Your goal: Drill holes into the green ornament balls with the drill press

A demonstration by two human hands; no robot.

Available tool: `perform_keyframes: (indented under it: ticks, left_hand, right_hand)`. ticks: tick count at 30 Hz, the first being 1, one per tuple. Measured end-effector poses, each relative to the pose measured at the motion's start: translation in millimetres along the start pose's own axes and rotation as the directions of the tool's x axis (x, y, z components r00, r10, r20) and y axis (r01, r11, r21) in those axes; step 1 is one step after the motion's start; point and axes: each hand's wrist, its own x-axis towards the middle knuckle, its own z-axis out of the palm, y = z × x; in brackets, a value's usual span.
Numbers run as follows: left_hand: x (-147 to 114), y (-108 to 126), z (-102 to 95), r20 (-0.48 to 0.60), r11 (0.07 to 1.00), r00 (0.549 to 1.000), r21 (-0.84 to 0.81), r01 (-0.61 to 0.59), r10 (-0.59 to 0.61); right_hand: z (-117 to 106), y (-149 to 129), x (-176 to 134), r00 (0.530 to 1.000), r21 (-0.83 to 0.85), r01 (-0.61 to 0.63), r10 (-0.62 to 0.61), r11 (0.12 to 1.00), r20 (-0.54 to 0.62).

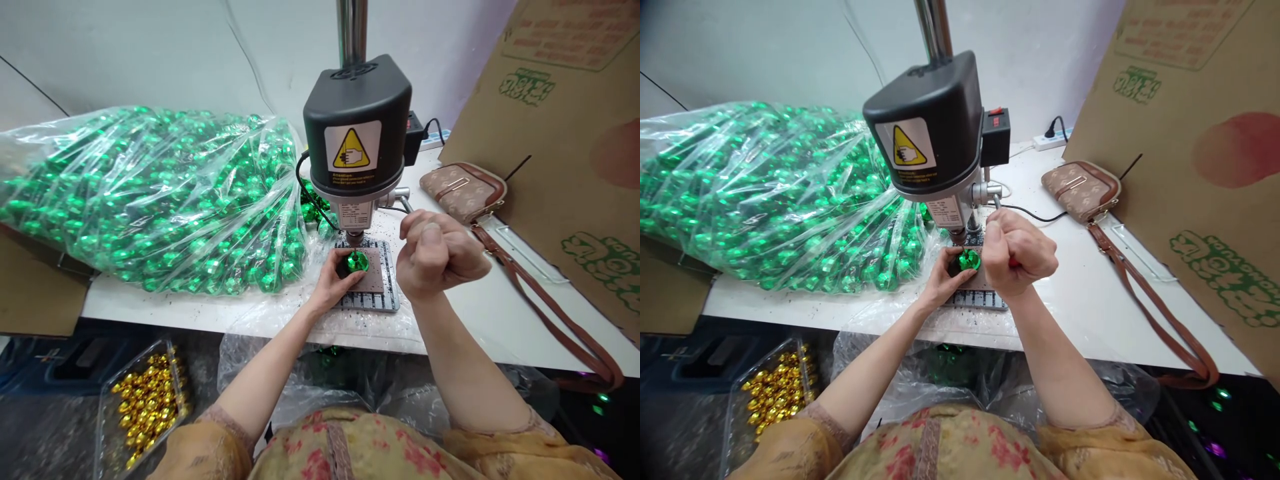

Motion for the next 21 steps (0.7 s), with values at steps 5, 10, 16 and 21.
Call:
perform_keyframes:
  ticks: [5,10,16,21]
  left_hand:
    - [1.8,-3.5,0.7,0.007,0.999,1.000,0.038,-0.028,0.028]
    - [-7.0,6.6,3.1,-0.087,0.983,0.995,0.179,-0.036,0.053]
    - [-83.1,35.0,-8.6,0.176,0.778,0.906,0.467,-0.421,0.385]
    - [-144.9,37.8,-26.2,0.691,0.375,0.615,0.493,-0.785,0.380]
  right_hand:
    - [8.2,-6.3,11.9,0.997,-0.081,-0.070,0.067,0.994,-0.040]
    - [26.3,-11.6,49.1,0.945,-0.201,-0.328,0.321,0.923,-0.064]
    - [27.5,-10.5,57.2,0.945,-0.270,-0.315,0.326,0.910,-0.005]
    - [28.4,-12.1,55.1,0.933,-0.179,-0.359,0.356,0.916,-0.052]
